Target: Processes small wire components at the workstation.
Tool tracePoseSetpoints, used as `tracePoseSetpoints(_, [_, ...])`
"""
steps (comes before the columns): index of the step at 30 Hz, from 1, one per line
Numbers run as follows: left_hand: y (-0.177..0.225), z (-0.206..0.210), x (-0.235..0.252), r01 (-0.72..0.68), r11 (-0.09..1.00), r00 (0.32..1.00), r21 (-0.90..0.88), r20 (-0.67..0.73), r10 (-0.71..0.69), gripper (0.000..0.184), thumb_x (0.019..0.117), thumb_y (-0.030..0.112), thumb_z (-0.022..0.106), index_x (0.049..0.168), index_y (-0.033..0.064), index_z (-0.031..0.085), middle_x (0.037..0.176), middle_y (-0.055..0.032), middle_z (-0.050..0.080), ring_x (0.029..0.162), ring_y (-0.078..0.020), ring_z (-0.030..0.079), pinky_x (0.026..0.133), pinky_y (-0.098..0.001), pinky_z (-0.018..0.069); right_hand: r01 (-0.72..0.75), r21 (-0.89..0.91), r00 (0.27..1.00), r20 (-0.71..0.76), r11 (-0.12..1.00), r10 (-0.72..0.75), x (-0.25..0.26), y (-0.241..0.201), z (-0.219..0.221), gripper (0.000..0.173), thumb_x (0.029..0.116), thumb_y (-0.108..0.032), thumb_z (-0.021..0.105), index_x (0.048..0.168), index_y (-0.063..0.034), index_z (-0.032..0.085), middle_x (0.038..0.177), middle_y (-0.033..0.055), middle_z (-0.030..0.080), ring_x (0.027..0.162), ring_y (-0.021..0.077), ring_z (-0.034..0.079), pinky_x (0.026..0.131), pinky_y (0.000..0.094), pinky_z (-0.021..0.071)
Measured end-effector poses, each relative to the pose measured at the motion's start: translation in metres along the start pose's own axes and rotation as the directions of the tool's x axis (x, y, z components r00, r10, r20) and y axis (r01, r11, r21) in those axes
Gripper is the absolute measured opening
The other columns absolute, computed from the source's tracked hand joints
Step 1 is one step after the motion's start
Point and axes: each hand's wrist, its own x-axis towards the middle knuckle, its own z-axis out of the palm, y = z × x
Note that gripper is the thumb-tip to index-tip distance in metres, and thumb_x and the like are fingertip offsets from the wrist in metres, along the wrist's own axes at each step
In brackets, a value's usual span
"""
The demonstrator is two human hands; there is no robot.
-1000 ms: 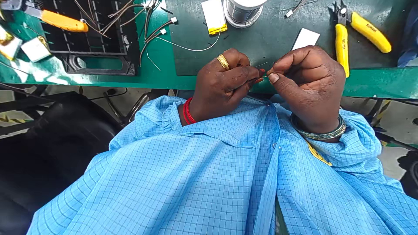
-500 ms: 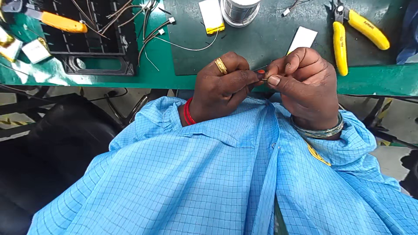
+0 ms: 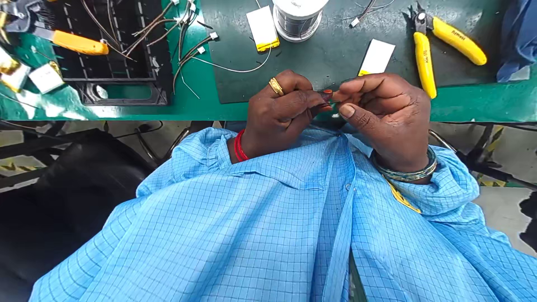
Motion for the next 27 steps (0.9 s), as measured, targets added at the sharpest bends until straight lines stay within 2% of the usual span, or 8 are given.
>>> tracePoseSetpoints(2, [-0.001,0.001,0.001,-0.001,1.0,1.0,-0.008,0.011,0.001,0.011,0.0944,0.004,0.071,0.092,-0.0062,0.075,0.091,-0.0133,0.065,0.089,-0.0072,0.061,0.081,-0.0154,0.0499,0.04,-0.08,0.999,-0.015,0.996,-0.041,-0.001,0.002,0.002,0.015,0.0916,-0.001,0.065,0.106,0.0028,0.067,0.095,0.0004,0.069,0.079,0.0017,0.064,0.069,0.0166,0.056])
tracePoseSetpoints(7, [0.003,0.004,0.003,0.055,0.996,0.994,-0.066,0.097,-0.049,0.017,0.0977,0.005,0.063,0.094,-0.0088,0.072,0.092,-0.0131,0.064,0.083,-0.0051,0.06,0.075,-0.014,0.0502,0.141,-0.292,0.988,-0.025,0.946,-0.155,-0.001,0.008,0.005,0.009,0.0904,-0.006,0.062,0.094,0.0015,0.067,0.088,0.0034,0.066,0.079,0.0016,0.062,0.07,0.0157,0.0524])
tracePoseSetpoints(9, [0.003,0.005,0.005,0.071,0.994,0.99,-0.086,0.127,-0.06,0.019,0.0958,0.005,0.056,0.091,-0.0081,0.068,0.089,-0.011,0.062,0.076,-0.003,0.056,0.066,-0.0128,0.0469,0.192,-0.374,0.979,0.002,0.907,-0.206,0.0,0.011,0.006,0.011,0.0889,-0.01,0.059,0.089,-0.0004,0.066,0.083,0.0044,0.065,0.079,0.0044,0.06,0.07,0.0184,0.0497])
tracePoseSetpoints(12, [0.003,0.007,0.005,0.077,0.993,0.984,-0.085,0.169,-0.062,0.019,0.0951,0.006,0.052,0.087,-0.0055,0.064,0.084,-0.0091,0.059,0.073,-0.003,0.053,0.064,-0.0132,0.0435,0.248,-0.435,0.967,0.057,0.866,-0.248,-0.001,0.014,0.006,0.013,0.0883,-0.013,0.056,0.085,-0.0025,0.063,0.077,0.0045,0.062,0.075,0.0081,0.059,0.069,0.0236,0.0476])
tracePoseSetpoints(15, [0.004,0.008,0.003,0.089,0.991,0.973,-0.103,0.22,-0.065,0.017,0.0958,0.005,0.053,0.087,-0.0051,0.064,0.085,-0.0088,0.058,0.075,-0.0034,0.054,0.066,-0.013,0.0445,0.303,-0.487,0.949,0.078,0.819,-0.305,-0.004,0.016,0.007,0.014,0.0885,-0.013,0.057,0.083,-0.0019,0.062,0.075,0.0061,0.062,0.072,0.0092,0.059,0.065,0.0224,0.0474])
tracePoseSetpoints(18, [0.004,0.008,-0.001,0.13,0.981,0.962,-0.145,0.257,-0.089,0.017,0.0968,0.005,0.055,0.09,-0.0061,0.066,0.089,-0.01,0.061,0.08,-0.0039,0.057,0.071,-0.014,0.0477,0.354,-0.54,0.927,0.094,0.764,-0.363,-0.011,0.017,0.004,0.014,0.0909,-0.01,0.059,0.083,-0.0004,0.065,0.076,0.0094,0.067,0.074,0.0126,0.064,0.068,0.0237,0.0509])
tracePoseSetpoints(23, [0.006,0.008,-0.005,0.292,0.926,0.925,-0.241,0.317,-0.209,0.015,0.0946,0.008,0.064,0.09,-0.0063,0.068,0.088,-0.007,0.065,0.075,0.0014,0.058,0.067,-0.0109,0.0488,0.445,-0.636,0.873,0.152,0.631,-0.463,-0.025,0.021,-0.003,0.01,0.0969,-0.008,0.062,0.093,-0.0008,0.068,0.082,0.0119,0.07,0.08,0.0189,0.067,0.073,0.0284,0.0525])
tracePoseSetpoints(27, [0.01,0.005,-0.003,0.411,0.87,0.871,-0.273,0.4,-0.286,0.011,0.0925,0.006,0.067,0.089,-0.0044,0.07,0.088,-0.0034,0.064,0.076,0.0032,0.058,0.068,-0.0097,0.0497,0.484,-0.671,0.842,0.18,0.563,-0.509,-0.029,0.022,-0.006,0.008,0.0968,-0.005,0.064,0.094,-0.0019,0.071,0.089,0.0134,0.074,0.086,0.0219,0.069,0.076,0.0314,0.052])
